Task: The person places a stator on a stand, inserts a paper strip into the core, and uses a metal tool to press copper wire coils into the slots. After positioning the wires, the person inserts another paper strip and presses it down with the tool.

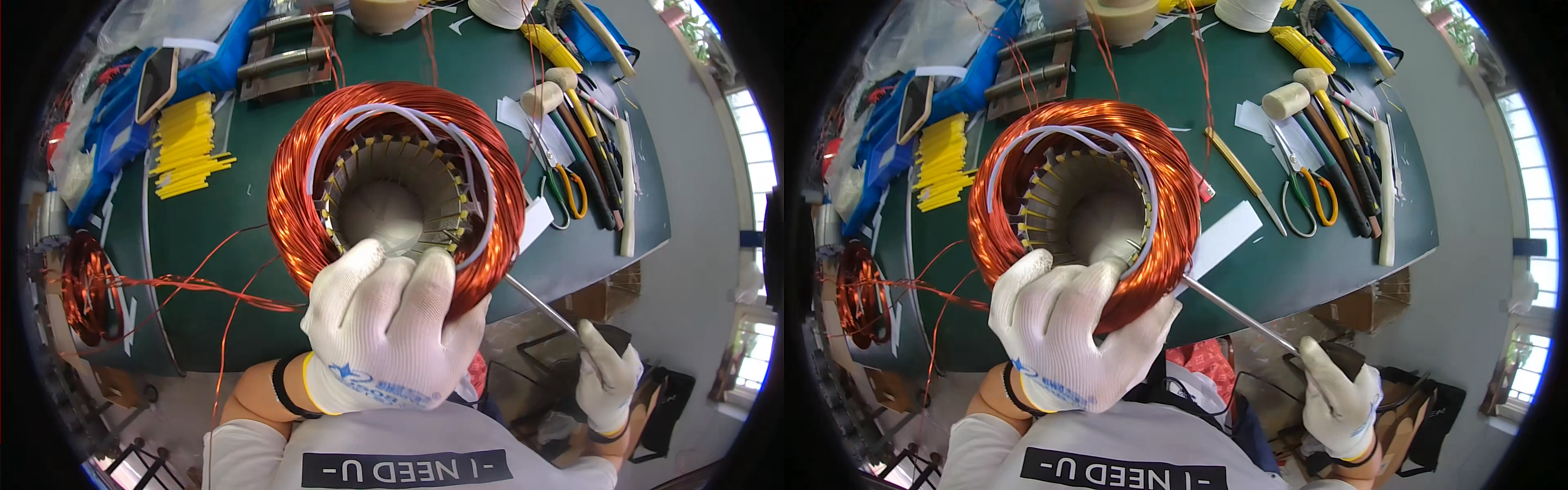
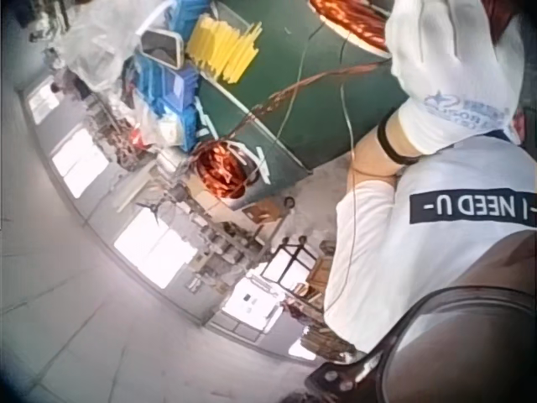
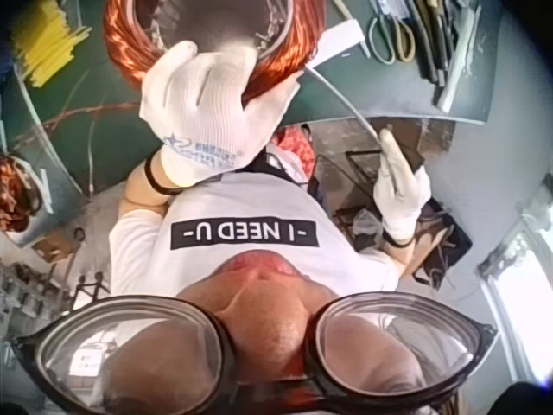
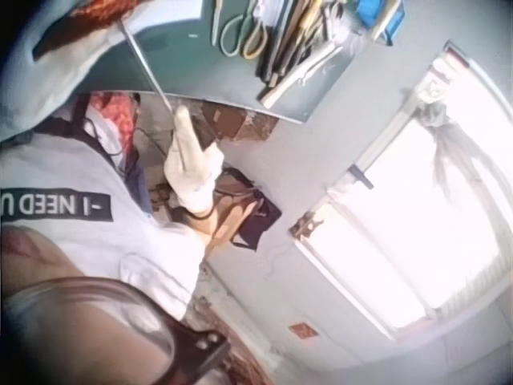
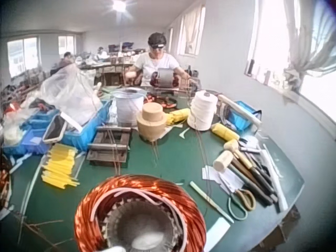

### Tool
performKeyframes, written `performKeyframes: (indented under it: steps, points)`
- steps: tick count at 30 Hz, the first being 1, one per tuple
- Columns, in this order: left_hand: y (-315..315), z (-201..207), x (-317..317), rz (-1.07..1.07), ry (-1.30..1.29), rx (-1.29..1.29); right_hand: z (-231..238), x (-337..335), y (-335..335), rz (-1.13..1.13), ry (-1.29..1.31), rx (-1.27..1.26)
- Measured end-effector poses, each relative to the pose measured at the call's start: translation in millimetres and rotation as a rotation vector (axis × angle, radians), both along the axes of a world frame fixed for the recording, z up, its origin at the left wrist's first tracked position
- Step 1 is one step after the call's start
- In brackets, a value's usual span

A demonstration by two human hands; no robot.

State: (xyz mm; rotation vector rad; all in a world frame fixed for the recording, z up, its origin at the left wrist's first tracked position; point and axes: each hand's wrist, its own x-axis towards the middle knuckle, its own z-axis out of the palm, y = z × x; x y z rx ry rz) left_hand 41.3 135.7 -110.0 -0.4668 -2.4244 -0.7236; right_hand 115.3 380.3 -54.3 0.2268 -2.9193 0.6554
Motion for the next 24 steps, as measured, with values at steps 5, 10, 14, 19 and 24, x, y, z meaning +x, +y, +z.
performKeyframes:
  steps: [5,10,14,19,24]
  points:
    - [1.7,9.6,-3.3,0.026,-0.110,-0.017,-17.6,-30.9,9.2,-0.047,-0.082,0.005]
    - [-3.6,5.2,-11.3,-0.242,0.158,-0.150,-86.4,-45.9,52.2,0.029,-0.239,-0.356]
    - [-2.2,12.9,-9.8,-0.096,-0.044,-0.027,-81.0,-47.8,43.5,0.024,-0.293,-0.389]
    - [-11.5,3.0,-4.3,-0.131,-0.023,0.104,-82.1,-36.0,30.8,-0.026,-0.156,-0.409]
    - [-41.7,0.7,-19.6,-0.291,0.049,-0.105,-43.9,-13.4,22.0,0.035,-0.162,-0.212]
